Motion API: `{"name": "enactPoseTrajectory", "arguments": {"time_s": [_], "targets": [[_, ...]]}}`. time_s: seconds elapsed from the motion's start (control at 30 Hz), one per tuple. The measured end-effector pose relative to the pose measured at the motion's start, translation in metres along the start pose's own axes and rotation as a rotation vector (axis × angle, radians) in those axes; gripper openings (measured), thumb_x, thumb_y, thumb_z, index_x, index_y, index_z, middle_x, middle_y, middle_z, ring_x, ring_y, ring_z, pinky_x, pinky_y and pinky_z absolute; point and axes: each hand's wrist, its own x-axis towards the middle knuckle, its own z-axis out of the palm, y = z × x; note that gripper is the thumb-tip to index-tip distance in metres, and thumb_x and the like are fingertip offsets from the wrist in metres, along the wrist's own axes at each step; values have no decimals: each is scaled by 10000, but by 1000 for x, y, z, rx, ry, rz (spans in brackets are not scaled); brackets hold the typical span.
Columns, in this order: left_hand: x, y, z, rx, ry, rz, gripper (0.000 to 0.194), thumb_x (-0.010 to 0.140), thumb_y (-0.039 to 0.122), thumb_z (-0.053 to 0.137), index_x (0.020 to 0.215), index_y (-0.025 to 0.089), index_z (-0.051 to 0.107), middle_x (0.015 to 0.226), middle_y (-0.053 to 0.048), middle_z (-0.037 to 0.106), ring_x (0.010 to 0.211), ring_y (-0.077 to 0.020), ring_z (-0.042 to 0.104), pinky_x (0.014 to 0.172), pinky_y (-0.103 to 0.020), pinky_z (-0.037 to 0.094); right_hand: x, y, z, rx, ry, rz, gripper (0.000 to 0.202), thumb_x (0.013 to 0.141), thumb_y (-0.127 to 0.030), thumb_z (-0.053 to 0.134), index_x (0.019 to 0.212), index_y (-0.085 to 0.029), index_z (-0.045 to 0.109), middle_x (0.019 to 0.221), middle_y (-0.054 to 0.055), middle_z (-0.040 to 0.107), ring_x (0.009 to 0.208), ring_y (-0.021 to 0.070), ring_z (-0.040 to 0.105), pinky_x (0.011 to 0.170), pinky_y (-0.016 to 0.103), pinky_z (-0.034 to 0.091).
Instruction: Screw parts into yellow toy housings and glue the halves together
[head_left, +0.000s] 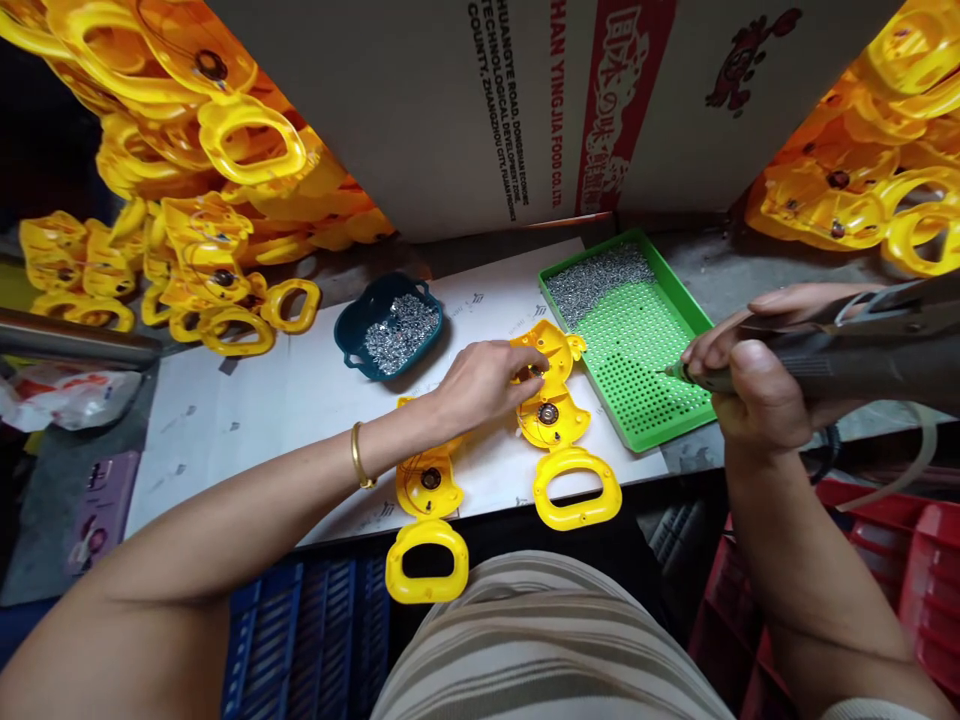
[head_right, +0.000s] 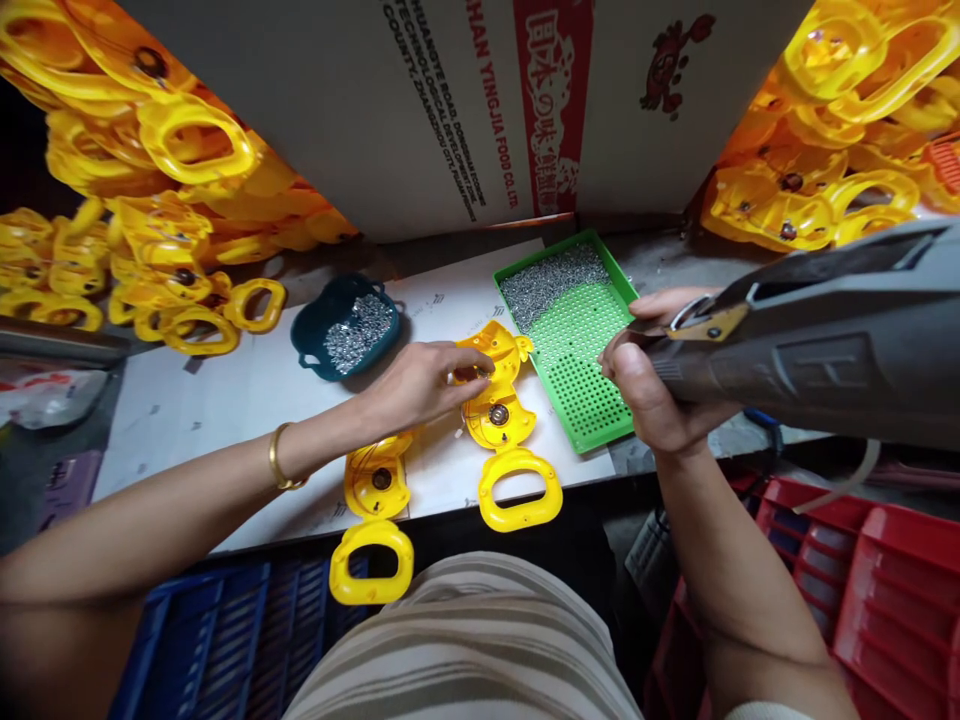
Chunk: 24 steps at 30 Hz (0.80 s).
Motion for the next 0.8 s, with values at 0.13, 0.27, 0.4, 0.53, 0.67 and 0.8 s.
{"name": "enactPoseTrajectory", "arguments": {"time_s": [0.13,0.27,0.4,0.53,0.67,0.8], "targets": [[0,-8,11,146,221,174,159,864,248,645,964,174,744,1059,-119,670,983,-240,561,780,-342,468,0,3,-2,-13,9,-7,218,717,-335,753,908,-266,672,564,-50,556,403,144,519,390,332,423],[-1,-13,23,94,326,218,172,902,256,619,990,151,723,888,-71,723,849,-210,535,761,-345,444,1,5,-3,-29,5,69,271,741,-424,742,926,-250,652,568,-47,540,439,136,519,446,329,457],[-2,-15,34,134,430,156,223,906,270,623,1082,168,713,850,-69,738,842,-224,523,738,-371,375,4,9,-1,13,7,53,228,770,-384,726,934,-252,636,579,-55,526,430,113,492,423,287,442],[-1,-15,40,133,409,134,186,915,276,609,1033,209,737,865,-59,741,856,-224,525,762,-392,335,5,17,0,25,-15,39,212,785,-391,703,943,-269,634,573,-65,518,432,107,484,426,264,442],[0,-15,42,104,430,82,157,876,296,665,993,245,755,913,-59,716,899,-240,507,755,-389,329,4,26,0,-24,-50,74,204,796,-441,687,891,-274,616,594,-61,514,462,118,506,481,282,471],[1,-13,42,67,432,49,157,851,293,696,994,260,754,840,-45,692,877,-235,496,743,-380,327,3,34,1,-9,-68,78,216,808,-418,684,958,-273,627,599,-58,510,468,126,515,482,281,450]]}}
